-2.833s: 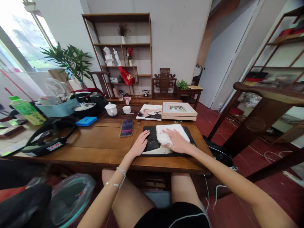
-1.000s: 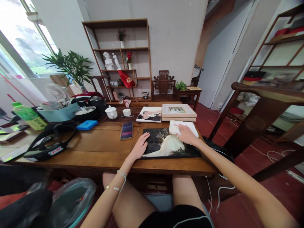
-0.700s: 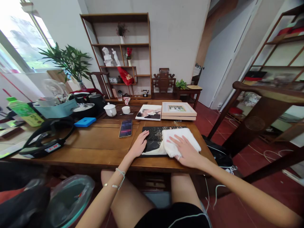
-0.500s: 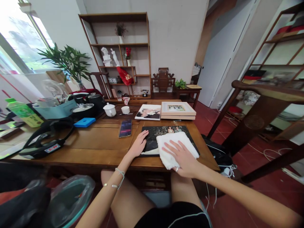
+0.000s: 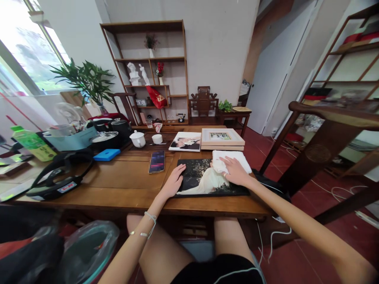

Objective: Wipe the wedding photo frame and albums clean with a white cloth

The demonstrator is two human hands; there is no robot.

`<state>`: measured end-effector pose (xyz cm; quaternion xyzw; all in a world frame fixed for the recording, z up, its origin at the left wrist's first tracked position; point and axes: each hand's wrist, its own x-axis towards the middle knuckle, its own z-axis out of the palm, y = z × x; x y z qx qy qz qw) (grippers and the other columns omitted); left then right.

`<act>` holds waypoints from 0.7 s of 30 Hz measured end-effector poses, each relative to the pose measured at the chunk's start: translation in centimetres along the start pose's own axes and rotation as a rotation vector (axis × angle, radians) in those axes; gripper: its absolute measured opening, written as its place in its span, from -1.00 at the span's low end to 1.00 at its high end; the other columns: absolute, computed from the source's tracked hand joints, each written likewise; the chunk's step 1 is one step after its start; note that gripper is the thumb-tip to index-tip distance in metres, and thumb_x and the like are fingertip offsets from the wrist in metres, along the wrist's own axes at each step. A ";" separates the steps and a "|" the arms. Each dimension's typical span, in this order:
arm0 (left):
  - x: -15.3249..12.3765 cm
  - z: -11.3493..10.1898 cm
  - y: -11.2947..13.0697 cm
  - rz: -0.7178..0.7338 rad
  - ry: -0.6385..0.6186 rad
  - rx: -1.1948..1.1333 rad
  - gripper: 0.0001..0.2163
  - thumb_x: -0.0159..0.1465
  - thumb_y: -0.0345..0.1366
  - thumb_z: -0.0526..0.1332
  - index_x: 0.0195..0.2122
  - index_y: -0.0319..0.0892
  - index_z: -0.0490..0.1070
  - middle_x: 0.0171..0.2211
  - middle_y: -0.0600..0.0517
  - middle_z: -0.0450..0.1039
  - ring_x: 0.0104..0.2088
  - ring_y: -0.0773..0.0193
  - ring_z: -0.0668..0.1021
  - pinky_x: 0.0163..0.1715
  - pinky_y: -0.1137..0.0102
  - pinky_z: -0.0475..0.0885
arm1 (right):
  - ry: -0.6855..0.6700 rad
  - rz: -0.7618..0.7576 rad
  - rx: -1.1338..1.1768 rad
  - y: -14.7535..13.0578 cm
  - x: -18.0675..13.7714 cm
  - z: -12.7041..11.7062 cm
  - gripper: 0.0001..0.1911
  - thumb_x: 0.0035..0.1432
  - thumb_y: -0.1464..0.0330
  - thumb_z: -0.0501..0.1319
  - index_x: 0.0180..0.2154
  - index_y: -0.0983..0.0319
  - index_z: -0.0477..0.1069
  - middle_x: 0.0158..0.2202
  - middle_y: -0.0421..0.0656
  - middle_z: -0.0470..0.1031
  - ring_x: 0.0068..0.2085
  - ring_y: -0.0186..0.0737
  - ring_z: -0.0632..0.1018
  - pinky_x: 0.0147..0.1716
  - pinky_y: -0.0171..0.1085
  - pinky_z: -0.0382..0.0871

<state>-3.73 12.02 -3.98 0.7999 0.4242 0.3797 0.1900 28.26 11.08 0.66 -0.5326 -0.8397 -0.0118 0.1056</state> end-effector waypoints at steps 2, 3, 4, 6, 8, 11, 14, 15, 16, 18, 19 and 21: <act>0.0 -0.1 0.2 -0.007 -0.009 0.002 -0.56 0.24 -0.42 -0.04 0.15 -0.17 0.28 0.23 -0.08 0.20 0.26 0.19 0.21 0.29 0.12 0.01 | -0.018 -0.084 0.022 -2.0 -2.5 -0.4 -0.34 0.09 0.30 0.10 0.25 0.19 0.11 0.32 -0.10 0.02 0.31 0.11 -0.01 0.23 0.13 -0.24; 0.0 -0.1 0.2 -0.008 -0.013 0.001 -0.56 0.24 -0.42 -0.05 0.15 -0.17 0.27 0.23 -0.08 0.20 0.27 0.20 0.21 0.29 0.12 0.00 | -0.029 -0.132 0.038 -3.2 -3.9 -0.6 -0.30 0.07 0.31 0.11 0.27 0.15 0.06 0.33 -0.12 0.00 0.31 0.10 -0.03 0.23 0.14 -0.26; -0.1 -0.1 0.3 -0.008 -0.015 -0.002 -0.56 0.25 -0.42 -0.04 0.16 -0.15 0.27 0.24 -0.07 0.20 0.27 0.20 0.20 0.30 0.13 0.00 | -0.040 -0.179 0.056 -4.5 -5.2 -0.9 -0.25 0.06 0.32 0.12 0.29 0.12 0.01 0.34 -0.14 -0.02 0.32 0.10 -0.05 0.23 0.15 -0.28; -0.1 -0.1 0.3 -0.006 -0.018 -0.007 -0.56 0.24 -0.41 -0.04 0.16 -0.13 0.26 0.24 -0.05 0.20 0.27 0.20 0.20 0.30 0.12 0.01 | -0.065 -0.272 0.083 -6.7 -7.3 -1.5 -0.17 0.02 0.33 0.13 0.32 0.11 -0.08 0.35 -0.14 -0.07 0.33 0.09 -0.09 0.23 0.16 -0.32; -0.1 -0.1 0.2 -0.009 -0.022 -0.011 -0.55 0.24 -0.41 -0.03 0.16 -0.14 0.26 0.24 -0.06 0.19 0.27 0.20 0.19 0.29 0.12 0.00 | -0.089 -0.324 0.104 -8.1 -8.3 -1.9 -0.13 -0.01 0.34 0.14 0.32 0.13 -0.12 0.36 -0.13 -0.11 0.33 0.09 -0.12 0.23 0.16 -0.35; -0.1 -0.1 0.0 -0.016 -0.032 -0.018 -0.55 0.24 -0.41 -0.03 0.16 -0.13 0.26 0.25 -0.06 0.18 0.28 0.19 0.18 0.30 0.11 0.00 | -0.099 -0.315 0.133 -7.6 -7.1 -1.6 -0.17 0.01 0.32 0.11 0.32 0.14 -0.09 0.35 -0.11 -0.06 0.33 0.06 -0.09 0.22 0.18 -0.37; -0.2 0.0 -0.2 -0.016 -0.028 -0.020 -0.56 0.24 -0.41 -0.03 0.16 -0.12 0.26 0.25 -0.06 0.18 0.28 0.19 0.18 0.30 0.10 -0.01 | -0.060 -0.231 0.154 -4.5 -3.8 -0.7 -0.30 0.10 0.31 0.05 0.29 0.18 0.01 0.31 -0.07 0.05 0.32 0.01 -0.02 0.23 0.18 -0.37; -0.2 0.0 -0.2 -0.015 -0.026 -0.018 -0.56 0.24 -0.41 -0.03 0.16 -0.12 0.26 0.25 -0.06 0.18 0.28 0.19 0.18 0.30 0.10 -0.01 | -0.043 -0.192 0.152 -3.3 -2.6 -0.4 -0.34 0.13 0.31 0.03 0.28 0.19 0.04 0.30 -0.05 0.07 0.31 -0.01 0.00 0.23 0.17 -0.36; -0.2 0.1 -0.3 -0.013 -0.023 -0.015 -0.56 0.25 -0.41 -0.03 0.16 -0.12 0.27 0.24 -0.06 0.18 0.28 0.19 0.18 0.30 0.10 -0.01 | -0.024 -0.145 0.144 -2.0 -1.4 -0.2 -0.36 0.15 0.30 0.02 0.27 0.22 0.07 0.29 -0.02 0.10 0.31 -0.01 0.03 0.23 0.17 -0.35; -0.1 0.2 -0.4 -0.011 -0.015 -0.008 -0.56 0.24 -0.42 -0.03 0.15 -0.13 0.27 0.24 -0.06 0.19 0.28 0.19 0.19 0.29 0.10 0.00 | 0.003 -0.047 0.126 0.1 0.4 0.2 -0.41 0.19 0.27 -0.01 0.24 0.28 0.11 0.26 0.05 0.15 0.29 0.00 0.09 0.23 0.16 -0.32; -0.1 0.2 -0.4 -0.010 -0.010 -0.002 -0.56 0.24 -0.42 -0.03 0.15 -0.13 0.27 0.23 -0.06 0.20 0.27 0.20 0.19 0.29 0.10 0.00 | 0.010 -0.010 0.121 0.9 1.0 0.2 -0.42 0.22 0.25 -0.03 0.23 0.30 0.12 0.26 0.08 0.16 0.28 0.00 0.11 0.22 0.16 -0.30; -0.1 0.3 -0.4 -0.007 0.001 0.009 -0.56 0.24 -0.43 -0.04 0.14 -0.16 0.27 0.22 -0.08 0.21 0.27 0.20 0.20 0.29 0.11 0.01 | 0.011 0.022 0.112 1.7 1.5 0.2 -0.44 0.24 0.23 -0.05 0.23 0.29 0.14 0.26 0.07 0.15 0.28 0.01 0.11 0.22 0.16 -0.27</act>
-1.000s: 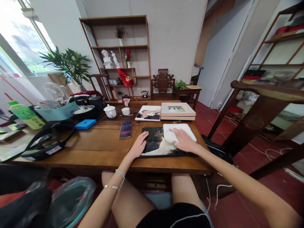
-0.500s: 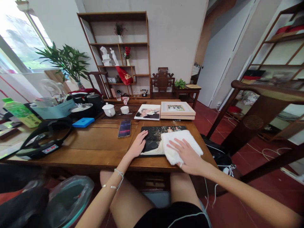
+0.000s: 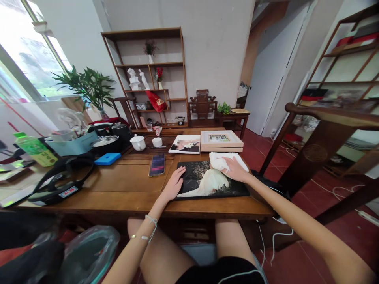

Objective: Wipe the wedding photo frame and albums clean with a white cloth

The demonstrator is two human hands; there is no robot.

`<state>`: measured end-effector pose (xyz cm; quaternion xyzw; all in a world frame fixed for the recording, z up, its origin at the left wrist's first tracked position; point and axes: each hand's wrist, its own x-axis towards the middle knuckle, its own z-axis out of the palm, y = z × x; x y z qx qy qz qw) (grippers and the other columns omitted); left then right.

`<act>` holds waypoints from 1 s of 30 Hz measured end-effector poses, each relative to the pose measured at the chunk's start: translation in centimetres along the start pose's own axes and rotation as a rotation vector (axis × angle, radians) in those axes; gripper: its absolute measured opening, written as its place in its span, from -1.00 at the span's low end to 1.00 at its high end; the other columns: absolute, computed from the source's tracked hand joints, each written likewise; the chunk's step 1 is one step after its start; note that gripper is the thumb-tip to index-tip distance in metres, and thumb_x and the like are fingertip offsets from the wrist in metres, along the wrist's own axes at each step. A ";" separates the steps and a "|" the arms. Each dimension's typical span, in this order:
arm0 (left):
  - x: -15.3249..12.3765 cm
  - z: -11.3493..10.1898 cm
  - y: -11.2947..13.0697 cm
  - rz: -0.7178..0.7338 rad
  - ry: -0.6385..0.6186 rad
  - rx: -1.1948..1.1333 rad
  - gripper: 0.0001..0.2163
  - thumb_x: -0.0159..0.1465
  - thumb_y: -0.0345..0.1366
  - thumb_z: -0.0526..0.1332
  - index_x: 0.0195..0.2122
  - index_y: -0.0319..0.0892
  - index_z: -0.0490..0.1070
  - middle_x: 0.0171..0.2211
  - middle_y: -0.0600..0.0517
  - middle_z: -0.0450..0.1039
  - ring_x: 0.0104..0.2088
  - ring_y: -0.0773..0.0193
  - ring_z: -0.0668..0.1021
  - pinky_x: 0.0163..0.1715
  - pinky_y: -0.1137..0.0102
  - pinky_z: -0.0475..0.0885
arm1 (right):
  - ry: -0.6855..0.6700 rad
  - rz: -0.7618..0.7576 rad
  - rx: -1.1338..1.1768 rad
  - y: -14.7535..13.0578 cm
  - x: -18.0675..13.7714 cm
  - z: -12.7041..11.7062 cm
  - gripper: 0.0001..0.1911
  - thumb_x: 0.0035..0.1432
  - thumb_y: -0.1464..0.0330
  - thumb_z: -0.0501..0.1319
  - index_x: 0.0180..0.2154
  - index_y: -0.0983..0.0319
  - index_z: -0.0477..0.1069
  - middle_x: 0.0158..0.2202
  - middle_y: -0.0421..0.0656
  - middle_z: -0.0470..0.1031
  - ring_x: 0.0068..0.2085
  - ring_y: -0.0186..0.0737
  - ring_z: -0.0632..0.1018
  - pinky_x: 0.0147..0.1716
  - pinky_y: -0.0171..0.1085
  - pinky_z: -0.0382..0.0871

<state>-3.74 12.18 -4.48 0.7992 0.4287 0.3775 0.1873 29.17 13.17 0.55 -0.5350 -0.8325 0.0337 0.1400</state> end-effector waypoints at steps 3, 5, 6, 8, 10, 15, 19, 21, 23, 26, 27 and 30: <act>0.0 0.1 0.1 -0.001 0.003 0.012 -0.56 0.24 -0.43 -0.04 0.15 -0.18 0.27 0.23 -0.10 0.20 0.27 0.19 0.20 0.29 0.12 0.01 | -0.012 -0.026 -0.025 -0.4 -1.3 -0.1 -0.44 0.21 0.28 -0.03 0.24 0.23 0.13 0.29 -0.02 0.11 0.30 0.01 0.06 0.22 0.17 -0.29; 0.0 0.1 0.3 -0.006 0.001 0.012 -0.56 0.24 -0.43 -0.05 0.15 -0.18 0.27 0.23 -0.09 0.20 0.27 0.19 0.19 0.29 0.12 0.00 | -0.028 -0.061 -0.038 -1.6 -3.5 -0.1 -0.40 0.16 0.31 0.01 0.25 0.18 0.10 0.31 -0.08 0.07 0.30 0.03 0.04 0.22 0.19 -0.30; 0.0 0.1 0.3 -0.007 0.001 0.011 -0.56 0.24 -0.43 -0.04 0.15 -0.17 0.27 0.23 -0.09 0.20 0.27 0.19 0.19 0.30 0.12 0.00 | -0.036 -0.079 -0.041 -2.3 -4.8 -0.1 -0.37 0.14 0.32 0.03 0.26 0.16 0.08 0.31 -0.10 0.05 0.31 0.04 0.02 0.22 0.20 -0.31; 0.0 0.0 0.4 -0.007 0.005 0.003 -0.56 0.23 -0.44 -0.04 0.14 -0.17 0.28 0.23 -0.08 0.21 0.27 0.19 0.19 0.30 0.12 -0.01 | -0.046 -0.114 -0.042 -4.2 -7.7 -0.2 -0.33 0.10 0.34 0.06 0.27 0.12 0.07 0.33 -0.14 0.01 0.31 0.06 -0.01 0.21 0.22 -0.33; 0.0 0.0 0.3 -0.007 0.004 -0.007 -0.56 0.23 -0.43 -0.04 0.14 -0.17 0.28 0.23 -0.08 0.20 0.27 0.18 0.19 0.30 0.12 -0.01 | -0.044 -0.140 -0.038 -6.1 -10.3 -0.5 -0.28 0.06 0.36 0.08 0.28 0.07 0.04 0.34 -0.18 -0.03 0.32 0.07 -0.05 0.21 0.23 -0.37; 0.0 0.0 0.1 0.004 -0.018 -0.005 -0.56 0.25 -0.42 -0.05 0.16 -0.18 0.26 0.24 -0.09 0.17 0.28 0.18 0.17 0.30 0.10 -0.02 | -0.064 -0.138 0.011 -7.8 -11.1 -1.5 -0.33 0.11 0.35 0.04 0.28 0.13 0.05 0.32 -0.14 0.02 0.33 0.01 -0.05 0.23 0.17 -0.35; 0.0 0.0 -0.1 0.021 -0.036 0.003 -0.56 0.25 -0.43 -0.06 0.16 -0.19 0.25 0.24 -0.10 0.17 0.28 0.18 0.17 0.30 0.09 -0.01 | -0.069 -0.071 0.027 -5.0 -5.9 -1.6 -0.39 0.18 0.30 -0.01 0.27 0.21 0.06 0.30 -0.07 0.09 0.31 -0.03 0.03 0.24 0.10 -0.25; 0.0 0.0 -0.2 0.023 -0.020 0.006 -0.56 0.25 -0.42 -0.05 0.16 -0.17 0.26 0.24 -0.09 0.19 0.28 0.18 0.18 0.29 0.10 0.00 | -0.065 0.003 0.009 -3.3 -2.9 -1.4 -0.38 0.19 0.31 -0.03 0.28 0.28 0.04 0.29 0.00 0.11 0.31 -0.04 0.05 0.24 0.07 -0.21; 0.0 0.0 -0.2 0.023 -0.008 0.008 -0.56 0.24 -0.42 -0.04 0.15 -0.17 0.27 0.23 -0.09 0.20 0.28 0.18 0.19 0.29 0.11 0.01 | -0.063 0.079 -0.014 -2.0 -0.4 -1.1 -0.40 0.22 0.27 -0.05 0.26 0.33 0.07 0.28 0.04 0.12 0.30 -0.02 0.07 0.24 0.04 -0.18; 0.0 -0.1 -0.1 0.023 -0.013 0.008 -0.56 0.24 -0.43 -0.05 0.15 -0.18 0.26 0.23 -0.09 0.20 0.28 0.19 0.18 0.30 0.12 -0.01 | -0.056 0.134 -0.031 -1.1 1.9 -0.9 -0.42 0.26 0.20 -0.08 0.22 0.34 0.14 0.28 0.08 0.11 0.29 0.04 0.10 0.23 0.05 -0.15; 0.0 -0.1 -0.1 0.021 -0.016 0.006 -0.56 0.24 -0.43 -0.05 0.16 -0.18 0.26 0.23 -0.09 0.20 0.28 0.19 0.18 0.30 0.12 -0.02 | -0.053 0.136 -0.032 -1.1 2.2 -0.8 -0.43 0.26 0.19 -0.08 0.22 0.33 0.15 0.28 0.08 0.11 0.28 0.07 0.10 0.22 0.07 -0.16; 0.0 -0.1 0.0 0.008 -0.019 -0.006 -0.56 0.24 -0.43 -0.04 0.15 -0.19 0.26 0.24 -0.10 0.19 0.28 0.19 0.18 0.30 0.11 -0.01 | -0.046 0.102 -0.041 -1.4 1.7 -0.7 -0.43 0.25 0.20 -0.05 0.23 0.27 0.14 0.28 0.02 0.11 0.29 0.09 0.08 0.22 0.11 -0.20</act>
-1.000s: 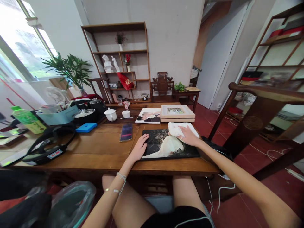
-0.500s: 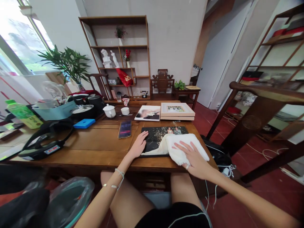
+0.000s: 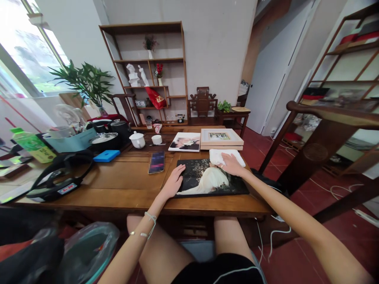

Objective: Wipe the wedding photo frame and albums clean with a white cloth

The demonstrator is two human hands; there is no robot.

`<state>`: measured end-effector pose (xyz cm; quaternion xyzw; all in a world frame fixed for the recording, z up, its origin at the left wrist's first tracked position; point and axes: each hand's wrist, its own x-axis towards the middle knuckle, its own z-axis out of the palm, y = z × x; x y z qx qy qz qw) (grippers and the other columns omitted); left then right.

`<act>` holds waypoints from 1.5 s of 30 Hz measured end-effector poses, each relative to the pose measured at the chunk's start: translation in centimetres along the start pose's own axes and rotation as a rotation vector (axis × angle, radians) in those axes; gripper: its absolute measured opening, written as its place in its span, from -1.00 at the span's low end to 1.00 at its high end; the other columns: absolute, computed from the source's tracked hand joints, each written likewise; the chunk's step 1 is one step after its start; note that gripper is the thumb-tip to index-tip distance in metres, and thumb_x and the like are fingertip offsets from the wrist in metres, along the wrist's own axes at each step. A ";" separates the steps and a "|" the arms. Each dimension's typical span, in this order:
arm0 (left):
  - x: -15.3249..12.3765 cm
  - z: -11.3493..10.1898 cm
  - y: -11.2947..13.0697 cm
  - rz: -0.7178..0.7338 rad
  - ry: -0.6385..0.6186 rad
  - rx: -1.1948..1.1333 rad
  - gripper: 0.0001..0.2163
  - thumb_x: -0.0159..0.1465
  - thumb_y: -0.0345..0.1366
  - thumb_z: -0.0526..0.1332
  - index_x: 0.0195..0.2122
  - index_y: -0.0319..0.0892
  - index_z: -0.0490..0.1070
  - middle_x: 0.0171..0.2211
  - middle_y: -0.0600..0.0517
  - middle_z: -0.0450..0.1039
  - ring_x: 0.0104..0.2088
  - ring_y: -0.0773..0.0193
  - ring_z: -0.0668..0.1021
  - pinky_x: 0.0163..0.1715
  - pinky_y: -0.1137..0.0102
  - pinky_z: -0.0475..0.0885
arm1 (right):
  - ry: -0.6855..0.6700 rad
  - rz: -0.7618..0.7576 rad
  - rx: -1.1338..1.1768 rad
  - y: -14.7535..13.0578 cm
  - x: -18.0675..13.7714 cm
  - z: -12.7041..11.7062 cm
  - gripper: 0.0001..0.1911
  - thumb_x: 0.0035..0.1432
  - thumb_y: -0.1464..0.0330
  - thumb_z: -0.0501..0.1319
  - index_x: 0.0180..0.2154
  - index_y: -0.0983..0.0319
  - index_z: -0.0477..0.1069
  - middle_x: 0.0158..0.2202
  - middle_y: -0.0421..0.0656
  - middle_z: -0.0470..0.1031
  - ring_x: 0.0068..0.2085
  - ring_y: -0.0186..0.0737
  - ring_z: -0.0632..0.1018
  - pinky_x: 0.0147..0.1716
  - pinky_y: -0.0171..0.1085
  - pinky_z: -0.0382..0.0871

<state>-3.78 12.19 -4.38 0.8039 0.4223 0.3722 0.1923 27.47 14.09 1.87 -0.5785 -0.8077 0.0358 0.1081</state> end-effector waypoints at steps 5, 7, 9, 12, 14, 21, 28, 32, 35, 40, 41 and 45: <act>0.0 0.0 0.3 -0.004 0.019 -0.001 -0.56 0.24 -0.43 -0.04 0.14 -0.18 0.27 0.22 -0.09 0.21 0.27 0.19 0.20 0.30 0.13 0.00 | -0.006 -0.153 -0.022 -2.7 -5.2 0.4 -0.38 0.17 0.29 0.00 0.27 0.18 0.07 0.33 -0.09 0.01 0.32 0.09 -0.03 0.21 0.18 -0.26; 0.0 -0.1 0.4 -0.009 0.017 0.005 -0.56 0.24 -0.43 -0.04 0.15 -0.18 0.27 0.22 -0.09 0.21 0.27 0.19 0.20 0.30 0.12 0.00 | -0.028 -0.246 -0.015 -4.7 -8.3 0.4 -0.33 0.13 0.32 0.04 0.29 0.11 0.03 0.35 -0.15 -0.06 0.32 0.10 -0.06 0.20 0.20 -0.31; 0.0 -0.1 0.4 -0.019 0.010 0.003 -0.56 0.24 -0.43 -0.05 0.15 -0.18 0.27 0.23 -0.09 0.20 0.27 0.19 0.19 0.30 0.12 0.00 | -0.043 -0.340 0.002 -6.6 -10.8 0.3 -0.25 0.08 0.33 0.08 0.31 0.08 -0.05 0.36 -0.19 -0.11 0.33 0.07 -0.10 0.21 0.20 -0.37; -0.1 -0.1 0.4 -0.013 -0.008 -0.008 -0.56 0.25 -0.42 -0.05 0.16 -0.16 0.26 0.24 -0.08 0.18 0.28 0.19 0.18 0.30 0.11 -0.01 | -0.067 -0.399 0.028 -8.0 -12.0 0.0 -0.21 0.06 0.33 0.09 0.32 0.12 -0.09 0.36 -0.18 -0.10 0.34 0.02 -0.14 0.23 0.16 -0.38; -0.1 -0.1 0.3 -0.006 -0.016 -0.012 -0.57 0.26 -0.41 -0.05 0.16 -0.17 0.25 0.25 -0.09 0.17 0.28 0.19 0.16 0.30 0.10 -0.01 | -0.076 -0.364 0.040 -7.6 -10.5 0.0 -0.25 0.08 0.32 0.08 0.30 0.17 -0.03 0.35 -0.14 -0.05 0.34 -0.01 -0.11 0.23 0.13 -0.32; -0.1 0.0 -0.1 0.005 0.008 -0.018 -0.57 0.25 -0.41 -0.04 0.15 -0.17 0.27 0.24 -0.09 0.19 0.27 0.19 0.19 0.30 0.11 -0.01 | -0.038 -0.097 -0.014 -3.1 -0.7 0.4 -0.42 0.19 0.27 -0.02 0.23 0.26 0.14 0.32 -0.07 0.02 0.32 0.04 -0.03 0.21 0.13 -0.19; 0.0 0.0 0.0 0.005 0.004 -0.009 -0.56 0.24 -0.42 -0.04 0.15 -0.15 0.26 0.24 -0.08 0.19 0.28 0.19 0.18 0.29 0.10 -0.01 | -0.033 -0.040 -0.028 -3.0 0.4 0.4 -0.41 0.22 0.23 -0.06 0.25 0.28 0.10 0.31 -0.03 0.04 0.32 0.07 -0.04 0.22 0.14 -0.26; 0.0 0.0 0.2 -0.006 0.013 0.000 -0.56 0.24 -0.42 -0.03 0.16 -0.16 0.26 0.23 -0.08 0.19 0.27 0.18 0.20 0.29 0.10 0.01 | -0.042 -0.167 -0.047 -5.4 -3.7 0.8 -0.37 0.15 0.27 0.02 0.27 0.16 0.08 0.34 -0.11 -0.01 0.32 0.12 -0.11 0.20 0.23 -0.33; 0.0 -0.1 0.4 -0.009 0.001 0.004 -0.56 0.25 -0.42 -0.05 0.16 -0.18 0.25 0.24 -0.10 0.18 0.27 0.18 0.18 0.29 0.10 0.00 | -0.070 -0.314 -0.038 -7.6 -8.2 1.0 -0.26 0.08 0.31 0.08 0.30 0.10 -0.03 0.36 -0.16 -0.11 0.33 0.11 -0.13 0.20 0.24 -0.37; -0.1 -0.1 0.5 -0.018 -0.004 -0.016 -0.55 0.24 -0.42 -0.04 0.17 -0.15 0.25 0.24 -0.07 0.18 0.28 0.18 0.18 0.30 0.09 -0.01 | -0.110 -0.404 -0.006 -9.6 -11.6 0.1 -0.16 0.02 0.32 0.12 0.32 0.12 -0.12 0.37 -0.17 -0.16 0.34 0.08 -0.19 0.21 0.21 -0.41; -0.1 -0.1 0.5 -0.021 -0.007 -0.018 -0.55 0.24 -0.42 -0.04 0.17 -0.16 0.25 0.24 -0.08 0.17 0.28 0.17 0.18 0.30 0.09 -0.01 | -0.112 -0.393 0.000 -9.6 -11.1 -0.1 -0.18 0.03 0.32 0.10 0.32 0.13 -0.10 0.36 -0.17 -0.14 0.34 0.06 -0.19 0.22 0.19 -0.39; -0.1 -0.1 0.5 -0.028 -0.022 -0.018 -0.56 0.24 -0.41 -0.04 0.16 -0.19 0.26 0.25 -0.11 0.16 0.29 0.16 0.17 0.30 0.08 -0.02 | -0.099 -0.310 0.004 -8.6 -6.5 -0.4 -0.31 0.12 0.30 0.04 0.29 0.22 0.01 0.34 -0.10 -0.04 0.33 0.02 -0.13 0.23 0.15 -0.28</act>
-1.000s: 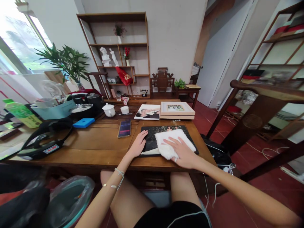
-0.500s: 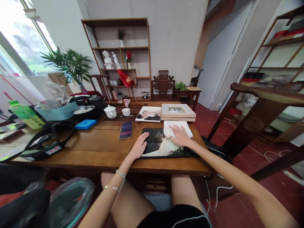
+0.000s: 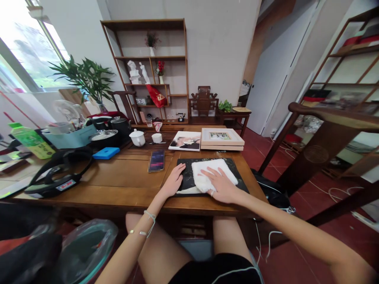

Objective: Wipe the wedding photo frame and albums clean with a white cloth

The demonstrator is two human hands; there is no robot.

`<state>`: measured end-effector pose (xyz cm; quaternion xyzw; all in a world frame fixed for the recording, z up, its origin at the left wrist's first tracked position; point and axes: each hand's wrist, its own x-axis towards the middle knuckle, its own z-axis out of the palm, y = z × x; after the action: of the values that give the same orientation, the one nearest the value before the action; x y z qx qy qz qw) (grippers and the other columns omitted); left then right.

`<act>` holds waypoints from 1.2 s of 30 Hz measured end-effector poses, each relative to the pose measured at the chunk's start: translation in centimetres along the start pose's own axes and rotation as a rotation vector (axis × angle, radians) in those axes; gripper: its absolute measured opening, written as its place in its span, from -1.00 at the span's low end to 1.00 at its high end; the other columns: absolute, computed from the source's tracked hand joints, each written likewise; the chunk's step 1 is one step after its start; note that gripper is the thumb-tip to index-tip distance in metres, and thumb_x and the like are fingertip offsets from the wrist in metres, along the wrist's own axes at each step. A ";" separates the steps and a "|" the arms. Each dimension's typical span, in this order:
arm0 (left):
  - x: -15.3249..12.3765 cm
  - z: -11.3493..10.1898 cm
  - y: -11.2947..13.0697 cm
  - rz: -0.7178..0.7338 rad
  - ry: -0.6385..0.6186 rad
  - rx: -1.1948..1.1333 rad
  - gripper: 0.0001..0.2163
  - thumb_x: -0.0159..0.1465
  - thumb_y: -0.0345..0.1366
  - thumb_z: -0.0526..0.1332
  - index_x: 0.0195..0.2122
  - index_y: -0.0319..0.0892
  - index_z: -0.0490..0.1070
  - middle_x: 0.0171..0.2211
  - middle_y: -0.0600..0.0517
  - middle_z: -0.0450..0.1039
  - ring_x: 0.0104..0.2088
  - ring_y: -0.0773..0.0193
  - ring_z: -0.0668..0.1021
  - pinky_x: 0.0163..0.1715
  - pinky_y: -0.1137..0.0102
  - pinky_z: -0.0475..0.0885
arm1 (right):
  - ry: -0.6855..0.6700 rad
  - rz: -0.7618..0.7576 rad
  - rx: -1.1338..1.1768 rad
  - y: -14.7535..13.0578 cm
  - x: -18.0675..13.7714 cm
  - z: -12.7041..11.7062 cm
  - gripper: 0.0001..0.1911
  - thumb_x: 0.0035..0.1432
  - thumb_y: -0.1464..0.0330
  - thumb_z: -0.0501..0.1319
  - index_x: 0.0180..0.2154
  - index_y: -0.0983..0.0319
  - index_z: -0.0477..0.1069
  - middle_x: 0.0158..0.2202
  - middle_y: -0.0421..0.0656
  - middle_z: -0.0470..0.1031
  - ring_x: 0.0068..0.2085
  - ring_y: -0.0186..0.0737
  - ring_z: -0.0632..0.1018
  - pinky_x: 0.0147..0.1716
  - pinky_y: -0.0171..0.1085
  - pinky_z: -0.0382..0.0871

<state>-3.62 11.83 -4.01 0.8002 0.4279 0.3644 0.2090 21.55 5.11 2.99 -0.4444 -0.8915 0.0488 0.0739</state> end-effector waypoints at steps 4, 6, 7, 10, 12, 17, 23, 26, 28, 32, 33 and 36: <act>0.1 0.0 -0.2 0.009 0.009 0.012 -0.56 0.24 -0.40 -0.04 0.15 -0.22 0.26 0.24 -0.13 0.17 0.28 0.16 0.18 0.30 0.09 -0.01 | 0.017 0.103 -0.021 2.5 5.1 0.0 -0.40 0.18 0.27 0.00 0.24 0.29 0.13 0.33 -0.05 -0.02 0.32 0.07 -0.07 0.21 0.19 -0.23; 0.1 0.1 -0.3 0.014 0.017 0.015 -0.56 0.24 -0.41 -0.05 0.15 -0.22 0.27 0.24 -0.12 0.18 0.27 0.17 0.19 0.30 0.10 -0.01 | 0.025 0.139 -0.018 3.3 6.8 0.2 -0.42 0.21 0.25 -0.03 0.23 0.31 0.15 0.33 -0.04 -0.01 0.32 0.08 -0.03 0.21 0.20 -0.23; 0.1 0.1 -0.4 0.016 0.021 0.016 -0.56 0.24 -0.41 -0.05 0.15 -0.20 0.27 0.24 -0.11 0.19 0.27 0.17 0.19 0.29 0.10 -0.01 | 0.029 0.149 -0.013 3.6 7.4 0.4 -0.43 0.23 0.24 -0.05 0.22 0.31 0.15 0.33 -0.04 0.00 0.31 0.08 -0.02 0.20 0.21 -0.24; 0.1 0.2 -0.4 0.017 0.035 0.020 -0.56 0.24 -0.42 -0.04 0.15 -0.17 0.27 0.23 -0.09 0.19 0.27 0.17 0.19 0.29 0.08 0.00 | 0.032 0.158 -0.012 3.8 7.8 0.7 -0.43 0.24 0.21 -0.06 0.21 0.31 0.17 0.33 -0.05 -0.01 0.32 0.09 -0.04 0.21 0.23 -0.29; 0.1 0.2 -0.3 0.018 0.038 0.023 -0.56 0.23 -0.42 -0.04 0.15 -0.18 0.27 0.23 -0.10 0.19 0.27 0.17 0.20 0.29 0.08 0.00 | 0.029 0.145 -0.022 3.3 7.0 1.0 -0.41 0.22 0.21 -0.03 0.23 0.29 0.15 0.34 -0.05 -0.03 0.32 0.11 -0.06 0.20 0.24 -0.32; 0.1 0.1 -0.2 0.014 0.048 0.009 -0.56 0.23 -0.42 -0.03 0.15 -0.14 0.27 0.22 -0.07 0.21 0.26 0.18 0.21 0.29 0.10 0.01 | 0.007 0.002 -0.027 -0.3 1.4 1.8 -0.31 0.11 0.27 0.08 0.29 0.12 0.03 0.36 -0.13 -0.10 0.33 0.13 -0.13 0.19 0.26 -0.34; 0.0 0.0 0.0 0.005 0.022 -0.012 -0.55 0.23 -0.42 -0.03 0.15 -0.16 0.27 0.24 -0.07 0.18 0.28 0.17 0.18 0.30 0.10 -0.01 | -0.012 -0.139 -0.011 -4.0 -3.8 1.5 -0.13 0.03 0.26 0.15 0.33 0.12 -0.16 0.38 -0.15 -0.21 0.33 0.11 -0.23 0.19 0.24 -0.43; 0.0 0.0 0.0 -0.002 0.014 -0.008 -0.55 0.24 -0.41 -0.04 0.16 -0.19 0.26 0.24 -0.10 0.17 0.28 0.16 0.17 0.30 0.09 -0.01 | -0.015 -0.113 -0.001 -3.1 -2.3 1.1 -0.22 0.09 0.25 0.10 0.32 0.12 -0.09 0.37 -0.16 -0.15 0.34 0.06 -0.18 0.21 0.20 -0.35; 0.0 0.1 -0.1 -0.002 0.015 -0.005 -0.55 0.24 -0.41 -0.04 0.16 -0.18 0.26 0.24 -0.10 0.17 0.28 0.16 0.18 0.29 0.08 -0.01 | -0.011 -0.061 -0.003 -1.6 -0.1 0.8 -0.27 0.12 0.27 0.07 0.31 0.16 -0.05 0.36 -0.13 -0.10 0.33 0.05 -0.14 0.21 0.19 -0.29; 0.1 0.3 -0.6 0.018 0.033 0.003 -0.55 0.23 -0.42 -0.03 0.15 -0.15 0.27 0.23 -0.07 0.19 0.27 0.18 0.19 0.29 0.09 0.00 | 0.021 0.095 -0.021 1.9 5.1 0.5 -0.35 0.17 0.25 0.02 0.28 0.26 0.04 0.34 -0.05 -0.06 0.32 0.08 -0.08 0.20 0.19 -0.21; 0.1 0.4 -0.6 0.022 0.040 0.005 -0.55 0.23 -0.42 -0.03 0.15 -0.14 0.27 0.23 -0.06 0.20 0.27 0.18 0.19 0.29 0.09 0.00 | 0.024 0.131 -0.020 2.6 6.2 0.5 -0.37 0.19 0.24 0.00 0.27 0.27 0.06 0.34 -0.04 -0.05 0.32 0.09 -0.07 0.20 0.19 -0.20; 0.2 0.4 -0.6 0.030 0.053 0.011 -0.55 0.22 -0.43 -0.03 0.15 -0.13 0.27 0.23 -0.05 0.20 0.27 0.19 0.20 0.29 0.10 0.01 | 0.024 0.191 -0.009 3.8 8.2 0.4 -0.41 0.23 0.23 -0.06 0.26 0.27 0.09 0.33 -0.04 -0.01 0.31 0.11 -0.03 0.19 0.24 -0.22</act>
<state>-3.58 12.31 -4.63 0.7979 0.4231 0.3862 0.1878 19.60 13.94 2.73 -0.5280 -0.8444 0.0466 0.0775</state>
